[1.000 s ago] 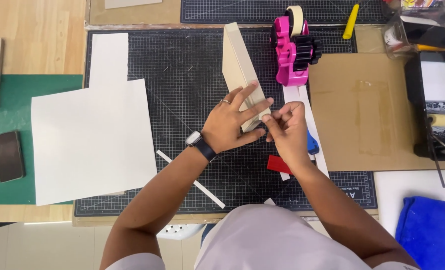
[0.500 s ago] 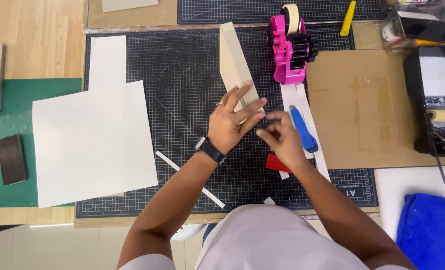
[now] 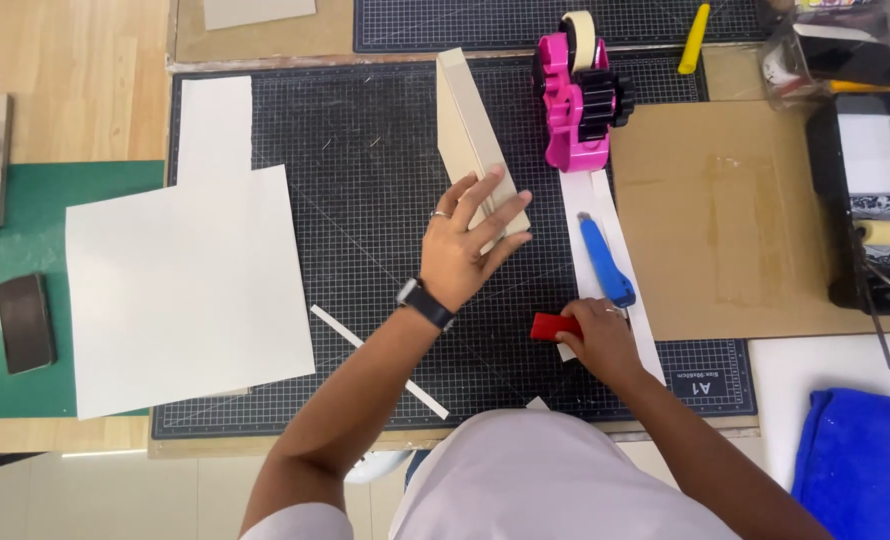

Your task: Constructing a small box from paper and cardboard by cutting, folding, and using tape and glue.

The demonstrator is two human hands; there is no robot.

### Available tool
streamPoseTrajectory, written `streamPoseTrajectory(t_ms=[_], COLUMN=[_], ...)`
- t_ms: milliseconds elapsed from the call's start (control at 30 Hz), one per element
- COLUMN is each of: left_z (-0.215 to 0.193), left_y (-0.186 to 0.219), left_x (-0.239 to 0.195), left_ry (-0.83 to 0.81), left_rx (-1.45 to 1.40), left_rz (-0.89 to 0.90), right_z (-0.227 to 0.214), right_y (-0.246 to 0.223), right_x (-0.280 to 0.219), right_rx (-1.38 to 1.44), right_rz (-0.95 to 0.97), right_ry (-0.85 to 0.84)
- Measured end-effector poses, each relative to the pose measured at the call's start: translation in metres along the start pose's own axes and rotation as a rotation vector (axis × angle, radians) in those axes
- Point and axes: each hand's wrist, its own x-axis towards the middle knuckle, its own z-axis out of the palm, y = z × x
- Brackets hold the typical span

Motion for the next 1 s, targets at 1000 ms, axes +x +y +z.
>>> streamPoseTrajectory(t_ms=[1000], left_z=[0.043], left_y=[-0.024], left_x=[0.087], left_ry=[-0.951], left_rx=[0.119], left_rz=[0.03], right_z=[-0.088], right_y=[-0.092], right_x=[0.063], right_rx=[1.086], right_rz=[-0.233], right_ry=[0.972])
